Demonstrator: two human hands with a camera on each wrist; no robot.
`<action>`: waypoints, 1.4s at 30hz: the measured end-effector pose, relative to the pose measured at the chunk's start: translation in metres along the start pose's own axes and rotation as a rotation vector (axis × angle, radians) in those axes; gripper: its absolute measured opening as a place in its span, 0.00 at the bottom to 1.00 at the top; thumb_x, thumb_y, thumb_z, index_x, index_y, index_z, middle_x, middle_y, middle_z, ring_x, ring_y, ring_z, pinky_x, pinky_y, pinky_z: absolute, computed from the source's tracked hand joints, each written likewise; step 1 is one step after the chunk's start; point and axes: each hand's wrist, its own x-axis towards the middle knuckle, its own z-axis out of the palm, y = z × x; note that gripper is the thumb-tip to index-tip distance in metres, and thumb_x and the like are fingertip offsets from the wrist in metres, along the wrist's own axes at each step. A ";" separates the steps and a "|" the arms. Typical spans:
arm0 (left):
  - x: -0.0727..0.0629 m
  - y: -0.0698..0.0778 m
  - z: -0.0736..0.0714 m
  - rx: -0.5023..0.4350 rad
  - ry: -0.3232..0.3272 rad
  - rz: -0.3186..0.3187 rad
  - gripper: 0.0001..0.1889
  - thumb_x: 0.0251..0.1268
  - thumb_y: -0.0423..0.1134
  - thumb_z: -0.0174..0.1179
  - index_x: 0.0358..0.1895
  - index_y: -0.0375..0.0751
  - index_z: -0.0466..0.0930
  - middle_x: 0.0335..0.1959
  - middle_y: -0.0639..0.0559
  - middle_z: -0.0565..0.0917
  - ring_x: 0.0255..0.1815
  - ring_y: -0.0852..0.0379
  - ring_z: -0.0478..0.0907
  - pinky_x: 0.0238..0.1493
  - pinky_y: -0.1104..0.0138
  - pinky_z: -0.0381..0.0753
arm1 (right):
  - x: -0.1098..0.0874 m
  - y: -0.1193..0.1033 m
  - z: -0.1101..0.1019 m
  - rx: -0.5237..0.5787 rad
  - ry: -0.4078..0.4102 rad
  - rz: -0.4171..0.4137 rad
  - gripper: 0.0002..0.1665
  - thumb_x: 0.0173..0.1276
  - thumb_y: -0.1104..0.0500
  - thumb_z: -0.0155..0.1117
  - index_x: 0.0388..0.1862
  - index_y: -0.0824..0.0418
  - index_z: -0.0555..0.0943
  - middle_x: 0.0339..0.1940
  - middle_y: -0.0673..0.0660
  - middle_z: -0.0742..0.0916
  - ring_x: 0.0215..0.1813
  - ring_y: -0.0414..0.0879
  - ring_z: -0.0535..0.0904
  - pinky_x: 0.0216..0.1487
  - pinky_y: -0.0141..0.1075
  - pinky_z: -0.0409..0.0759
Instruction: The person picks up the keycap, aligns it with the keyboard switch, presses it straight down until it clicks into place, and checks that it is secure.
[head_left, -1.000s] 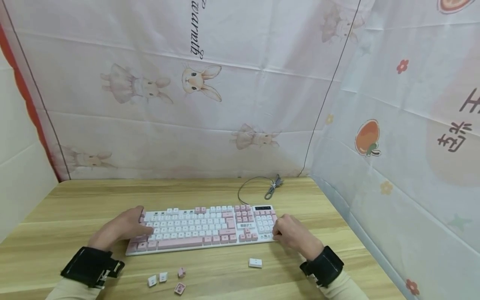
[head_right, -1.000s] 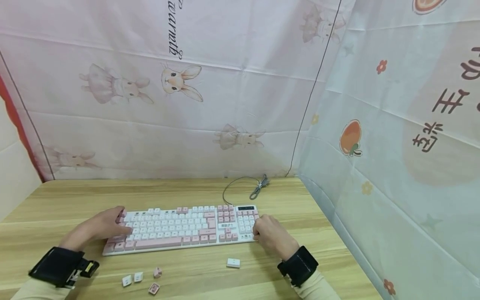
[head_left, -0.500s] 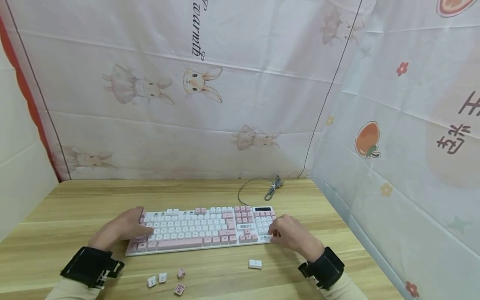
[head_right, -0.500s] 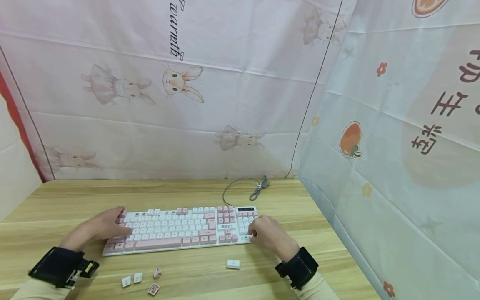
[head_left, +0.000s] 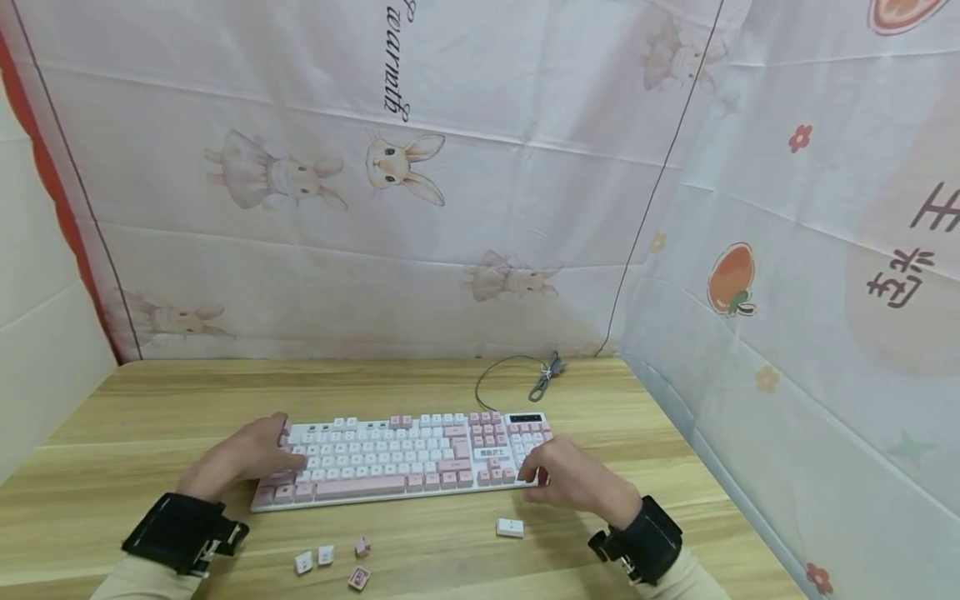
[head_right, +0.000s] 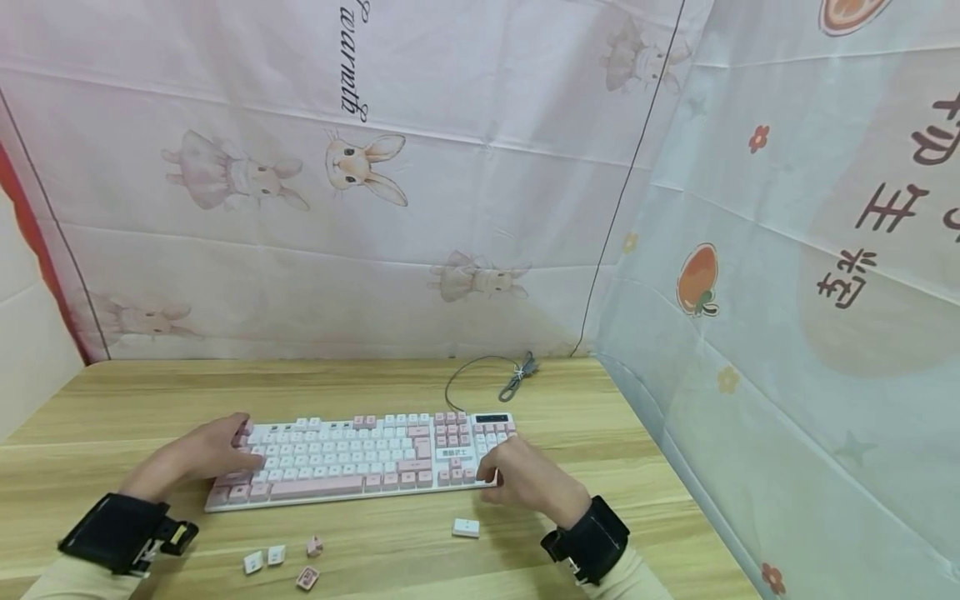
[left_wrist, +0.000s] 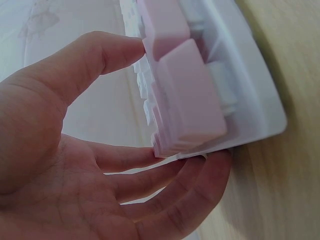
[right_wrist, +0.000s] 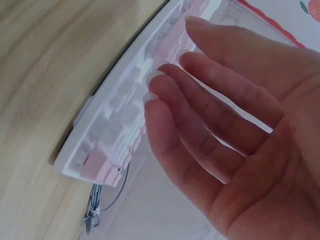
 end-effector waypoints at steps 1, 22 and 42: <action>0.000 0.000 0.000 -0.001 0.000 -0.002 0.53 0.65 0.50 0.69 0.72 0.09 0.50 0.70 0.11 0.60 0.71 0.16 0.61 0.70 0.32 0.67 | 0.000 -0.001 0.000 0.006 -0.004 0.000 0.09 0.59 0.63 0.79 0.39 0.63 0.91 0.34 0.55 0.92 0.32 0.37 0.85 0.35 0.22 0.82; -0.001 0.001 -0.001 -0.012 0.000 0.005 0.52 0.65 0.49 0.69 0.72 0.09 0.49 0.71 0.11 0.59 0.71 0.16 0.60 0.70 0.31 0.66 | 0.001 -0.024 0.010 0.005 -0.070 -0.009 0.16 0.59 0.59 0.79 0.46 0.60 0.90 0.44 0.53 0.93 0.44 0.39 0.88 0.47 0.29 0.86; -0.002 0.000 0.000 0.008 0.012 0.030 0.52 0.65 0.49 0.68 0.71 0.08 0.49 0.70 0.11 0.60 0.70 0.16 0.61 0.69 0.32 0.67 | 0.003 -0.032 0.022 -0.022 -0.145 0.022 0.14 0.56 0.55 0.82 0.42 0.51 0.91 0.36 0.42 0.90 0.37 0.30 0.80 0.40 0.22 0.79</action>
